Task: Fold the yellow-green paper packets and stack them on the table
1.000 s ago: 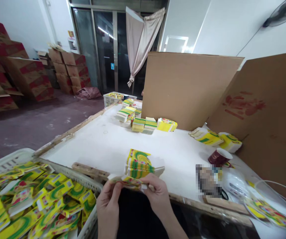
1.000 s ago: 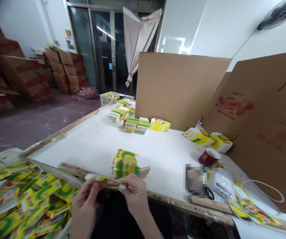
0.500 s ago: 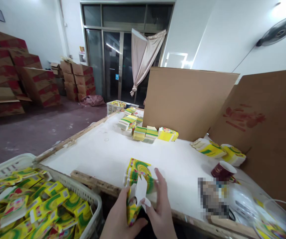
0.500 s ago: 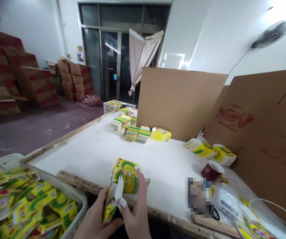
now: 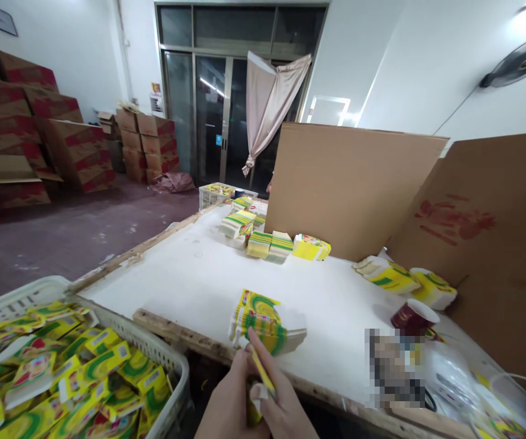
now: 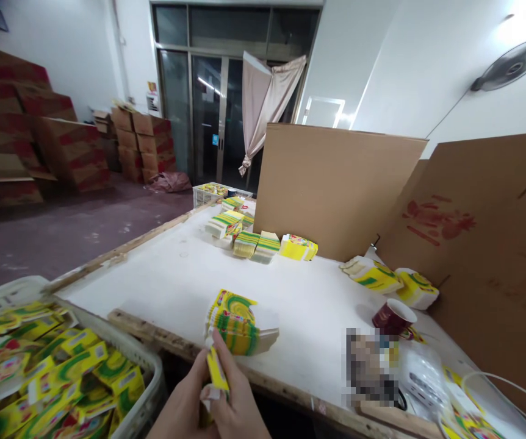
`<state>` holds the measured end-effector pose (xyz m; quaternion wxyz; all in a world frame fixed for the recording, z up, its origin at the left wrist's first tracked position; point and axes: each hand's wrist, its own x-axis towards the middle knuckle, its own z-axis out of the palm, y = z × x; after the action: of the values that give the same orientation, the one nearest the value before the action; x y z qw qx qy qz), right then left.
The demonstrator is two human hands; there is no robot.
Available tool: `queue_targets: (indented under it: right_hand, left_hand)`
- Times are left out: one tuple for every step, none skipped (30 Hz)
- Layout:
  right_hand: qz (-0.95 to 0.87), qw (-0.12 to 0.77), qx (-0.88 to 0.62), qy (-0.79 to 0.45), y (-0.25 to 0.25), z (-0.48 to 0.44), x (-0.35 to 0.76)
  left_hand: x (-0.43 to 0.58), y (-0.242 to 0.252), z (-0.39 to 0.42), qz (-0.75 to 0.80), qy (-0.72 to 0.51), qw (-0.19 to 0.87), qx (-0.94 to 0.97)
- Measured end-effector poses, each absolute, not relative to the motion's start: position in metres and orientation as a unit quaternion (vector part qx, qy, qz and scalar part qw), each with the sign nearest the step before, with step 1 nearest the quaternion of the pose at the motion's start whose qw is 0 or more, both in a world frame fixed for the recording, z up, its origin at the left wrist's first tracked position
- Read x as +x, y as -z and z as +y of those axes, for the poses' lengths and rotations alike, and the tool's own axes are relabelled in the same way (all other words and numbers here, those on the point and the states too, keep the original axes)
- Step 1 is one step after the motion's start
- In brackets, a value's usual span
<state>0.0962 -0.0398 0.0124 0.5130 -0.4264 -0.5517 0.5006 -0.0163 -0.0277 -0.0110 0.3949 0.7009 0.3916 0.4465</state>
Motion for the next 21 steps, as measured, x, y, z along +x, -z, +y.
queue_targets:
  right_hand:
    - [-0.591, 0.495, -0.433, -0.467, -0.015, -0.041, 0.097]
    - [-0.618, 0.483, -0.439, -0.439, -0.016, -0.040, 0.098]
    - [-0.629, 0.482, -0.444, -0.417, -0.016, -0.039, 0.099]
    - [-0.626, 0.493, -0.451, -0.402, -0.016, -0.037, 0.100]
    - [-0.611, 0.513, -0.459, -0.391, -0.015, -0.034, 0.101]
    - [-0.587, 0.536, -0.468, -0.386, -0.013, -0.030, 0.102]
    - [-0.558, 0.560, -0.480, -0.380, -0.010, -0.027, 0.102]
    - [-0.532, 0.582, -0.489, -0.374, -0.008, -0.025, 0.102]
    - [-0.516, 0.595, -0.493, -0.370, -0.007, -0.023, 0.102]
    - [-0.515, 0.602, -0.488, -0.367, -0.006, -0.023, 0.102]
    - [-0.525, 0.603, -0.475, -0.369, -0.005, -0.024, 0.101]
    - [-0.543, 0.598, -0.454, -0.377, -0.006, -0.027, 0.099]
    - [-0.567, 0.586, -0.430, -0.388, -0.007, -0.030, 0.098]
    - [-0.589, 0.573, -0.406, -0.399, -0.008, -0.033, 0.097]
    - [-0.606, 0.559, -0.388, -0.412, -0.010, -0.035, 0.096]
    - [-0.616, 0.547, -0.378, -0.423, -0.011, -0.037, 0.095]
    - [-0.620, 0.537, -0.379, -0.428, -0.011, -0.037, 0.094]
    - [-0.618, 0.533, -0.388, -0.429, -0.011, -0.036, 0.094]
    - [-0.606, 0.537, -0.403, -0.425, -0.011, -0.034, 0.093]
    - [-0.587, 0.548, -0.422, -0.421, -0.009, -0.032, 0.092]
    - [-0.559, 0.565, -0.441, -0.417, -0.007, -0.029, 0.092]
  left_hand:
    - [-0.016, 0.013, -0.028, 0.401, -0.460, 0.381, 0.695]
    - [-0.015, 0.015, -0.028, 0.412, -0.479, 0.349, 0.692]
    - [-0.015, 0.016, -0.028, 0.427, -0.501, 0.300, 0.691]
    - [-0.016, 0.017, -0.027, 0.444, -0.520, 0.238, 0.690]
    - [-0.017, 0.017, -0.025, 0.465, -0.533, 0.174, 0.685]
    - [-0.019, 0.015, -0.024, 0.486, -0.542, 0.120, 0.675]
    - [-0.021, 0.013, -0.022, 0.503, -0.549, 0.085, 0.662]
    - [-0.024, 0.011, -0.021, 0.516, -0.554, 0.080, 0.648]
    - [-0.028, 0.009, -0.020, 0.522, -0.560, 0.106, 0.635]
    - [-0.032, 0.007, -0.019, 0.518, -0.565, 0.151, 0.623]
    - [-0.035, 0.005, -0.019, 0.509, -0.571, 0.197, 0.613]
    - [-0.039, 0.004, -0.019, 0.496, -0.577, 0.234, 0.605]
    - [-0.042, 0.003, -0.019, 0.486, -0.584, 0.254, 0.598]
    - [-0.045, 0.002, -0.019, 0.480, -0.591, 0.256, 0.595]
    - [-0.047, 0.001, -0.018, 0.476, -0.598, 0.245, 0.596]
    - [-0.049, 0.000, -0.018, 0.476, -0.601, 0.234, 0.598]
    - [-0.050, -0.001, -0.018, 0.480, -0.602, 0.228, 0.597]
    - [-0.050, -0.003, -0.017, 0.485, -0.605, 0.230, 0.589]
    - [-0.049, -0.005, -0.017, 0.489, -0.615, 0.242, 0.569]
    - [-0.048, -0.007, -0.017, 0.484, -0.637, 0.268, 0.536]
    - [-0.046, -0.010, -0.017, 0.466, -0.668, 0.309, 0.491]
